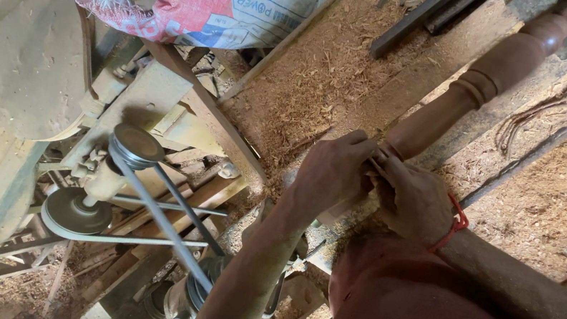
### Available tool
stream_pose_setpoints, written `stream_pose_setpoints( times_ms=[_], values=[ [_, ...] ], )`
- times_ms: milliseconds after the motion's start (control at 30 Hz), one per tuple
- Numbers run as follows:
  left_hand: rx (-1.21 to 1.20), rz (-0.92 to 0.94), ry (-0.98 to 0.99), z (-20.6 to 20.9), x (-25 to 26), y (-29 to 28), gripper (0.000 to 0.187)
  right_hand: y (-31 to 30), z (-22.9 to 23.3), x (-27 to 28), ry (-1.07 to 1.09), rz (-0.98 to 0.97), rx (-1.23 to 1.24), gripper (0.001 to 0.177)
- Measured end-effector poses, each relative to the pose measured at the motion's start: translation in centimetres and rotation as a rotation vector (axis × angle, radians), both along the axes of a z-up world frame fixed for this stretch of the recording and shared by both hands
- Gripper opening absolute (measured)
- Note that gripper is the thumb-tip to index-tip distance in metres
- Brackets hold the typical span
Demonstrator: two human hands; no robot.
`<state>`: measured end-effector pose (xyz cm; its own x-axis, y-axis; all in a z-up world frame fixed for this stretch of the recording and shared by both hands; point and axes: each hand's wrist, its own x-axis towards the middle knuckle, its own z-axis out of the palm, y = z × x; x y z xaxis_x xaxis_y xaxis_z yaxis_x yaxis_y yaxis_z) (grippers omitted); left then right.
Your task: The person holds sandpaper against a wooden object rotating on a lathe to smooth its surface.
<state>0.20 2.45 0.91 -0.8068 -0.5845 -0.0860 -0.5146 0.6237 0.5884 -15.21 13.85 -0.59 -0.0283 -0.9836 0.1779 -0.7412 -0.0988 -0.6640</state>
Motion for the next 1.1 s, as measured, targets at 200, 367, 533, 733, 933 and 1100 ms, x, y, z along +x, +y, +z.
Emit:
stream_pose_setpoints(
  times_ms=[200,367,533,733,933,1100],
  values=[
    [-0.029,0.042,0.054,0.7,0.1,0.0,0.029,-0.5,1.0,-0.2,0.013,0.035,0.035,0.050],
    [-0.026,0.051,0.093,1.1,0.2,-0.1,0.028,-0.6,0.9,-0.3,0.040,0.028,0.100,0.048],
    [0.013,0.063,0.020,0.9,-0.1,0.0,0.025,-0.9,0.4,-0.5,0.111,0.033,0.195,0.049],
    [0.052,0.083,0.027,0.6,0.1,-0.1,0.024,-1.0,0.6,-0.4,0.175,0.040,0.252,0.042],
    [0.055,0.084,-0.002,1.0,0.0,-0.2,0.029,-1.8,1.7,-0.6,0.196,0.057,0.418,0.040],
    [0.080,0.087,-0.003,1.7,-0.2,-0.4,0.031,-2.5,2.8,-0.9,0.195,0.091,0.388,0.049]
  ],
)
